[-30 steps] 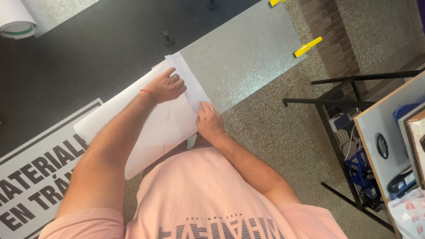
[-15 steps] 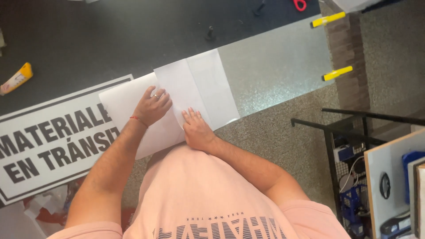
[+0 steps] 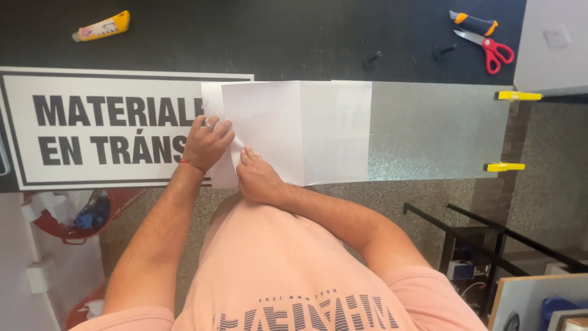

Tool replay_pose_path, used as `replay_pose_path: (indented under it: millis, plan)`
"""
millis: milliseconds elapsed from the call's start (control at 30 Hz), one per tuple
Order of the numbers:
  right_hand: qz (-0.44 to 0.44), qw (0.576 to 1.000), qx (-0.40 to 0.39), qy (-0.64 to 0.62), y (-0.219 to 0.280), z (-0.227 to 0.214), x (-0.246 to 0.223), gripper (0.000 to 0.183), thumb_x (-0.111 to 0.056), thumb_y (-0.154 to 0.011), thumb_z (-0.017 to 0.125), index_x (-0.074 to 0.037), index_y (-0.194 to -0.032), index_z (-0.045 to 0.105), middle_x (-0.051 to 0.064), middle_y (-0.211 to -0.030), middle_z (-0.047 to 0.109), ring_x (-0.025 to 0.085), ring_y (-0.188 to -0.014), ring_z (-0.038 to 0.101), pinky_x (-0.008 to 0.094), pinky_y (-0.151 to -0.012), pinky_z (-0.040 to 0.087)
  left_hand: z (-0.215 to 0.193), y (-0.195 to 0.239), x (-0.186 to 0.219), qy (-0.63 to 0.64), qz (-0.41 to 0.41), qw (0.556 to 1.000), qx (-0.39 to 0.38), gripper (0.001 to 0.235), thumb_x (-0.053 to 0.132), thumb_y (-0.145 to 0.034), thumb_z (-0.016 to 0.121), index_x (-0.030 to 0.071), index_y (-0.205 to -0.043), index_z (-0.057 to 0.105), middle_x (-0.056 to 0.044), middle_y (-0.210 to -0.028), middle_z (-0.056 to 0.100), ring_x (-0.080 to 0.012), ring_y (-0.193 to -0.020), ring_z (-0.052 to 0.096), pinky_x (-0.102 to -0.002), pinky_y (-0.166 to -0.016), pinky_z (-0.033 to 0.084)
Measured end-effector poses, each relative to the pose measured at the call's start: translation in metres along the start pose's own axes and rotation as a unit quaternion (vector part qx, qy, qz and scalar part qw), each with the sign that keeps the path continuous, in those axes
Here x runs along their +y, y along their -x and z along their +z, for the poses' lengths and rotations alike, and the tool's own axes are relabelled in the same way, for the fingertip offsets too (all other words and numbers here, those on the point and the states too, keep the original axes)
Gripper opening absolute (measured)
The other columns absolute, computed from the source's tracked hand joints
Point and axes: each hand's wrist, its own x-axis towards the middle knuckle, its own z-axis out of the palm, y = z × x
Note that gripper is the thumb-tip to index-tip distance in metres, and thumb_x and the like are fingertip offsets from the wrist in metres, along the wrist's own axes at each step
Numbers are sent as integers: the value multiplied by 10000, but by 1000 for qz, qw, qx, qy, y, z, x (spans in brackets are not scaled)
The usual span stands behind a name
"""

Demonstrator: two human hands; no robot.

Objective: Applying a large vinyl sticker to a sign board using a squeegee tool to ensure a smooth finish without bubbles.

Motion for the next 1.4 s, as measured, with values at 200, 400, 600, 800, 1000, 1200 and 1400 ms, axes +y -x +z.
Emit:
replay_pose_path:
  millis: [200,400,600,800,1000,1200,1400]
  plan:
    - [-33,999,0,27,-23,13,-19,340,-221,-1016,675,74,-1136,793,426,-1531,632,512,-1571,508,569,-1289,474,-10,22,-12,-4,-78,996,-35,150,244,-1109,765,265,-1007,658,69,-1258,618,-184,-1291,616,-404,-1086,510]
    - [-27,1000,0,-1,-43,25,-25,359,-245,-1037,658,67,-1158,789,447,-1540,610,536,-1567,505,566,-1302,462,16,43,-4,61,-224,969,-85,62,256,-1123,764,249,-1076,723,39,-1227,668,-175,-1169,729,-313,-920,592]
    - [-50,999,-15,-4,-42,-21,-41,432,-204,-1062,612,49,-1399,705,391,-1606,591,476,-1622,476,533,-1410,289,-21,20,30,382,-595,691,-151,573,310,-1060,821,-3,-1492,610,-189,-1218,753,-439,-1240,760,-554,-1095,611]
    - [-50,993,-62,-91,-34,-39,-50,846,-498,-947,795,2,-1584,551,317,-1754,409,638,-1679,219,617,-1413,255,-42,-3,25,395,-633,635,-201,684,429,-957,911,-3,-1430,673,-202,-1235,820,-416,-1270,766,-541,-1076,627]
    - [-63,990,-62,-112,-29,-16,-28,566,-513,-919,808,-64,-1265,802,319,-1628,534,625,-1681,240,596,-1412,282,-15,1,22,341,-647,647,-214,528,468,-905,931,102,-1269,813,-99,-1156,836,-356,-1222,789,-499,-1036,644]
    - [-72,983,-50,-160,-31,4,-13,506,-479,-889,837,-118,-1244,838,251,-1728,471,627,-1684,224,562,-1413,308,-32,-5,21,352,-628,652,-237,533,401,-922,892,48,-1314,818,-171,-1285,729,-442,-1317,724,-516,-1155,588]
    - [-63,963,-39,-258,-33,23,10,471,-376,-896,867,-132,-1298,843,301,-1818,370,527,-1694,277,547,-1408,342,-2,29,17,383,-630,654,-170,565,277,-946,909,50,-1425,712,-117,-1089,857,-364,-1258,775,-513,-1098,620]
